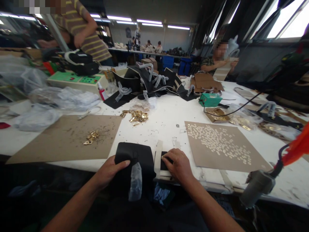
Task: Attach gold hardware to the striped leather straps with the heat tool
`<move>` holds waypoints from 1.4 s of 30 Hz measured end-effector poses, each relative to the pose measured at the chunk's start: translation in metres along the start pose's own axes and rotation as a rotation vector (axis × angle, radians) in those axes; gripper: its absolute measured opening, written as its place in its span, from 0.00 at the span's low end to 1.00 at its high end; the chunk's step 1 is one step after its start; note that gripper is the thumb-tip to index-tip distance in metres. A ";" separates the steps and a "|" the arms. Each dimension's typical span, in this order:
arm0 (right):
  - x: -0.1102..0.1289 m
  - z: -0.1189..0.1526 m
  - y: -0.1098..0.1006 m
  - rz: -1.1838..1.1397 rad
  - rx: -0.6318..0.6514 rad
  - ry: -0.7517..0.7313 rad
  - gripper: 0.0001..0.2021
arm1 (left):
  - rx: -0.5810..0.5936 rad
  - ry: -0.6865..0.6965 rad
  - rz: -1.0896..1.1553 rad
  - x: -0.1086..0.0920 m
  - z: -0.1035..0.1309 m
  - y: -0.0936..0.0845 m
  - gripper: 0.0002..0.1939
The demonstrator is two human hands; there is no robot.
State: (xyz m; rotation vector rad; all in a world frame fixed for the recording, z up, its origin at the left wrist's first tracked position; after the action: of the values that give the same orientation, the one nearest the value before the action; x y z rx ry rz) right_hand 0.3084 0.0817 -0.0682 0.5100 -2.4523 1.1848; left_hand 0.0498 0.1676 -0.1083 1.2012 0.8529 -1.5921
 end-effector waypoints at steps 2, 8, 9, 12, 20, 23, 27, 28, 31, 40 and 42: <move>0.003 0.000 0.001 0.025 0.014 -0.047 0.07 | -0.004 -0.002 -0.007 0.000 0.000 -0.001 0.22; 0.010 0.006 0.002 0.133 0.009 -0.175 0.11 | -0.004 -0.024 -0.003 0.000 -0.001 0.000 0.22; 0.010 0.006 0.002 0.139 0.013 -0.178 0.11 | -0.004 -0.029 0.001 0.000 -0.001 0.000 0.21; 0.013 0.009 0.002 0.121 0.058 -0.198 0.11 | -0.001 -0.033 0.010 -0.001 0.000 0.000 0.21; 0.002 0.004 -0.008 -0.071 -0.032 -0.005 0.08 | -0.004 -0.026 0.003 0.001 -0.001 -0.002 0.20; -0.008 -0.001 -0.001 -0.102 -0.013 0.086 0.08 | 0.012 -0.027 0.012 0.003 0.000 0.000 0.18; -0.005 -0.004 0.007 -0.065 0.084 0.019 0.07 | 0.013 -0.032 0.021 0.002 0.000 0.000 0.18; -0.002 -0.004 0.007 -0.025 0.097 -0.015 0.06 | 0.010 -0.033 0.019 0.002 0.000 0.000 0.18; 0.009 -0.003 0.009 0.152 0.157 -0.119 0.06 | 0.001 -0.034 0.016 0.000 0.000 0.000 0.19; 0.004 -0.004 0.006 0.063 0.174 0.009 0.09 | -0.008 -0.013 0.036 -0.003 0.004 -0.001 0.20; -0.002 -0.007 -0.011 -0.076 0.070 0.126 0.11 | -0.019 -0.005 0.052 -0.005 0.009 -0.002 0.20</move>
State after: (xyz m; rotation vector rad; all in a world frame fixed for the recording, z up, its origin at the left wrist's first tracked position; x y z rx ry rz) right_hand 0.3163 0.0811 -0.0579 0.5269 -2.2730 1.2359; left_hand 0.0455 0.1612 -0.1009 1.1968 0.8255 -1.5411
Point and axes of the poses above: each hand's wrist, its own z-axis away from the middle knuckle, its own y-axis out of the palm, x = y × z, the point moved 9 cm from there along -z, towards the middle knuckle, and after that the axes turned 15 degrees about -x, right-handed, at the moved point
